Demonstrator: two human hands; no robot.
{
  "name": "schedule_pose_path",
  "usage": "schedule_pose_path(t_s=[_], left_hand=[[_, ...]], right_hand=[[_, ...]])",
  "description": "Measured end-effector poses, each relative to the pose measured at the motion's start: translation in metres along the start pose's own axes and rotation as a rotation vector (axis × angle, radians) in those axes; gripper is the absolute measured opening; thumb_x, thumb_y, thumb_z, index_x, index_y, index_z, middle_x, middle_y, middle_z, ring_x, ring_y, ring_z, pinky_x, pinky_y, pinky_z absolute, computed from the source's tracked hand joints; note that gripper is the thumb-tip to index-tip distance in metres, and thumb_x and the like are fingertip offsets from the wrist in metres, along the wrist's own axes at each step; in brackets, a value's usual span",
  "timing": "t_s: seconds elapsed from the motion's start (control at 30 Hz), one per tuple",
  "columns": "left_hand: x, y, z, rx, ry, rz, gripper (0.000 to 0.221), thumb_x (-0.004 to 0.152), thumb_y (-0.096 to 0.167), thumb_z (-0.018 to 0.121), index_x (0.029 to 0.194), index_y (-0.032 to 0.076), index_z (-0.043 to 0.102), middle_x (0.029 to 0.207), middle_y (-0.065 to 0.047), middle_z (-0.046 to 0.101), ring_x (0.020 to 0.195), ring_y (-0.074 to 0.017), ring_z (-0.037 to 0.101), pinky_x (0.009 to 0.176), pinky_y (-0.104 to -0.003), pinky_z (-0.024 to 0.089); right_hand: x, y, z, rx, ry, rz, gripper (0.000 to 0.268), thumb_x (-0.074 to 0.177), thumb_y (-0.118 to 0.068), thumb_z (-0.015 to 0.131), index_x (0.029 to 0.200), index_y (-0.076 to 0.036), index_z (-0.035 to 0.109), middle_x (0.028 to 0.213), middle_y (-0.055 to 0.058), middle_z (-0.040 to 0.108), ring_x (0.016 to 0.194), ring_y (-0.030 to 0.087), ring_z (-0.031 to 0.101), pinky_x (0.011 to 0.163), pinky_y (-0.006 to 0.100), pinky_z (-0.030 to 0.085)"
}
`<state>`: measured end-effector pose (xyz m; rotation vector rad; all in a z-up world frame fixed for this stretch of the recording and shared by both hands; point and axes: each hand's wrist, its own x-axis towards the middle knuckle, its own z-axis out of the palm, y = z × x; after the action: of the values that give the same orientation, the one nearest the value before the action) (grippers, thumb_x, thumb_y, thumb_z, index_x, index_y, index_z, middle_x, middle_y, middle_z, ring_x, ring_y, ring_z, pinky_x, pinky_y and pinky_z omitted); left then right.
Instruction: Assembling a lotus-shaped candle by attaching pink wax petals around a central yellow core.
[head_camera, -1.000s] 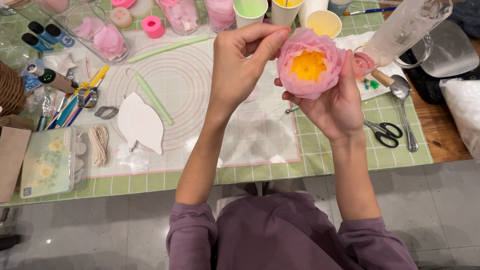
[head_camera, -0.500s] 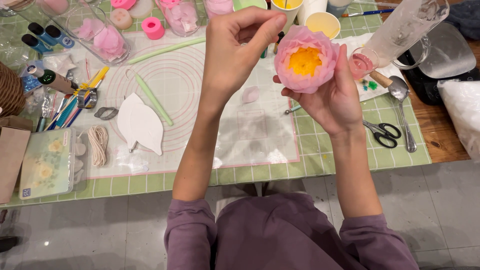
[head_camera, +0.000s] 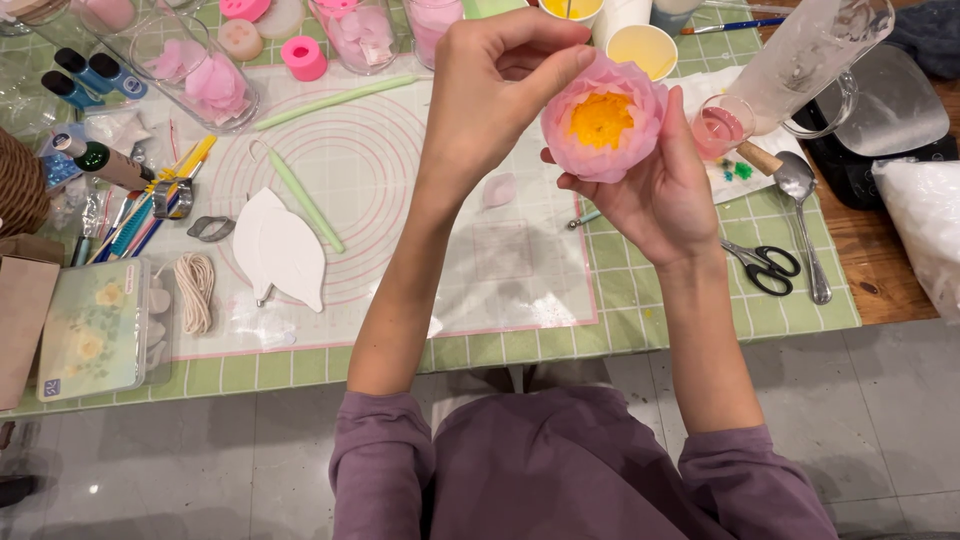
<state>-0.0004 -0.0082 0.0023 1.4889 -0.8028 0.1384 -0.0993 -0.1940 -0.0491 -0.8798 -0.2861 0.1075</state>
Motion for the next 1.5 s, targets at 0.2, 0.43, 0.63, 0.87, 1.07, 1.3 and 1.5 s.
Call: schedule_pose_path(t_s=[0.2,0.43,0.63,0.87,1.07,1.3,1.5], left_hand=[[0.0,-0.001,0.002,-0.01,0.017,0.038,0.013,0.097,0.008,0.075,0.107,-0.001,0.078,0.095,-0.006,0.081,0.088,-0.0102,0.077,0.082,-0.025,0.065],[-0.001,0.001,-0.001,-0.089,-0.022,0.025,0.013,0.099,0.006,0.074,0.108,-0.003,0.077,0.097,-0.005,0.079,0.09,-0.0102,0.076,0.083,-0.025,0.064],[-0.006,0.005,-0.001,-0.187,-0.108,0.02,0.016,0.101,0.006,0.074,0.113,-0.004,0.075,0.107,-0.006,0.076,0.099,-0.0112,0.075,0.094,-0.027,0.064],[-0.006,-0.006,0.002,-0.316,-0.143,0.01,0.013,0.102,0.004,0.074,0.112,-0.004,0.073,0.107,-0.006,0.075,0.101,-0.0107,0.072,0.095,-0.028,0.063],[-0.004,-0.022,0.002,-0.383,-0.151,-0.013,0.011,0.104,0.005,0.072,0.111,-0.004,0.074,0.101,-0.005,0.074,0.092,-0.0101,0.07,0.084,-0.027,0.061],[-0.006,-0.021,0.004,-0.396,-0.149,-0.018,0.013,0.103,0.007,0.072,0.111,-0.004,0.074,0.1,-0.005,0.075,0.091,-0.0101,0.071,0.085,-0.027,0.062],[-0.007,-0.018,0.005,-0.353,-0.149,-0.007,0.013,0.102,0.006,0.073,0.111,-0.004,0.075,0.103,-0.006,0.075,0.095,-0.0104,0.072,0.09,-0.028,0.063]], right_hand=[[-0.001,0.001,-0.002,0.013,0.017,0.02,0.069,0.113,-0.057,0.027,0.159,-0.009,0.043,0.142,0.014,0.059,0.122,0.033,0.064,0.103,0.044,0.054],[-0.003,0.001,-0.004,-0.01,0.011,0.012,0.069,0.114,-0.057,0.028,0.159,-0.007,0.043,0.142,0.014,0.059,0.12,0.032,0.063,0.098,0.041,0.053],[-0.006,0.001,-0.016,-0.005,-0.031,-0.018,0.069,0.115,-0.056,0.028,0.157,-0.003,0.041,0.141,0.015,0.058,0.12,0.033,0.063,0.095,0.043,0.053],[-0.006,0.0,-0.036,0.0,-0.121,-0.012,0.072,0.115,-0.059,0.03,0.156,-0.001,0.04,0.139,0.019,0.058,0.117,0.036,0.064,0.09,0.044,0.055],[-0.004,-0.002,-0.047,-0.026,-0.12,0.013,0.075,0.113,-0.058,0.03,0.156,0.002,0.039,0.141,0.02,0.057,0.116,0.035,0.064,0.093,0.045,0.056],[-0.005,-0.005,-0.043,-0.022,-0.153,0.023,0.074,0.115,-0.058,0.031,0.156,0.003,0.04,0.141,0.02,0.058,0.113,0.034,0.065,0.089,0.043,0.056],[-0.005,-0.006,-0.043,-0.028,-0.123,0.022,0.071,0.116,-0.056,0.03,0.155,0.002,0.04,0.143,0.019,0.057,0.118,0.032,0.064,0.094,0.044,0.056]])
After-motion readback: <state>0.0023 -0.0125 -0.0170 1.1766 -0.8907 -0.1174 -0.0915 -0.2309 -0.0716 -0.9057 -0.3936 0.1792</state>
